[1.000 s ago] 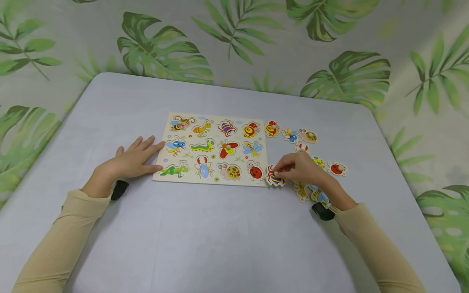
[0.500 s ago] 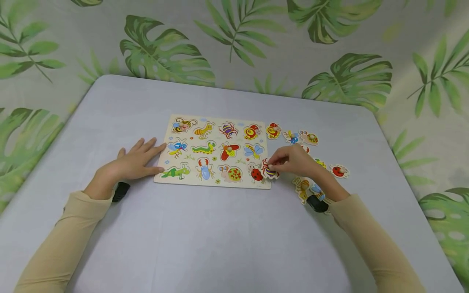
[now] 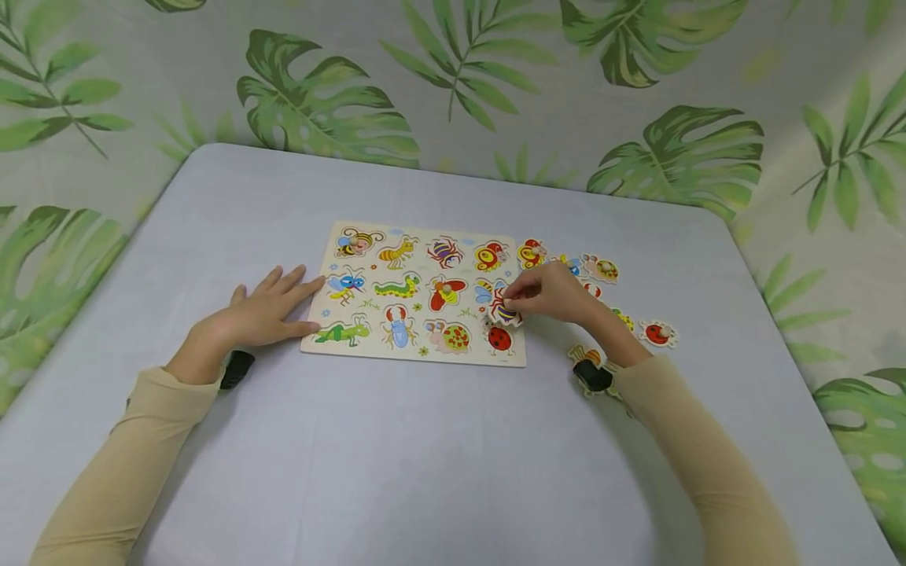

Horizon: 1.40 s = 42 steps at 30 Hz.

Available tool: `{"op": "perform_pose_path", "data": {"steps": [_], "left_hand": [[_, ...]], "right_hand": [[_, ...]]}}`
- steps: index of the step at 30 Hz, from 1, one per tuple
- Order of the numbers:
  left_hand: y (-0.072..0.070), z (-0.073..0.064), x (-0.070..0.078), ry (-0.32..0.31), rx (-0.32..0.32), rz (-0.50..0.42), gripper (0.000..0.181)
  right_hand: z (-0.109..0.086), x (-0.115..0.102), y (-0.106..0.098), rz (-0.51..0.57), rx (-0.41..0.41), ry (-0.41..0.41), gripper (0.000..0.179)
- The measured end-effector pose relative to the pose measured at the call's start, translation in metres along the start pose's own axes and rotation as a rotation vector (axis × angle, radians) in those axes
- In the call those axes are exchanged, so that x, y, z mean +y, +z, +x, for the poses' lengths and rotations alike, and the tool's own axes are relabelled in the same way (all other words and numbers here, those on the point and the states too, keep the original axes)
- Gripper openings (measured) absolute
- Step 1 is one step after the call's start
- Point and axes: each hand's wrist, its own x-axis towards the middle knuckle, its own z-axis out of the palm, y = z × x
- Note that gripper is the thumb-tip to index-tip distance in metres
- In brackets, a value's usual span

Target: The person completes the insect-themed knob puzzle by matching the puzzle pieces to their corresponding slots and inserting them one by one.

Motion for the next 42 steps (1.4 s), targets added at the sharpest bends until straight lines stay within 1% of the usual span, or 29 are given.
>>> {"op": "perform_pose_path", "data": {"steps": [4,10,16,22,32,38,42], "left_hand": [[0.001,0.001,-0.001,-0.004,-0.003,0.001,0.075],[0.002,0.002,-0.003,-0.007,-0.001,-0.001,0.075],[0.002,0.002,-0.002,-0.006,0.005,-0.003,0.075],[0.002,0.001,-0.001,-0.011,0.006,-0.004,0.075],[0.001,-0.001,0.0,-0.009,0.01,-0.011,0.074],[0.002,-0.001,0.0,-0.014,0.013,-0.007,0.075],[0.002,-0.001,0.0,-0.015,0.016,-0.005,0.074]], "right_hand": [[0.007,-0.002,-0.001,0.005,0.018,0.052,0.013],[0.016,-0.003,-0.001,0.01,0.046,0.077,0.017],[0.025,0.001,0.002,0.031,0.079,0.133,0.018],[0.034,0.004,0.005,0.019,0.125,0.103,0.018],[0.05,0.008,0.012,0.028,0.207,0.105,0.02],[0.059,0.009,0.015,0.056,0.25,0.136,0.022],[0.062,0.007,0.017,0.093,0.254,0.164,0.024]]}}
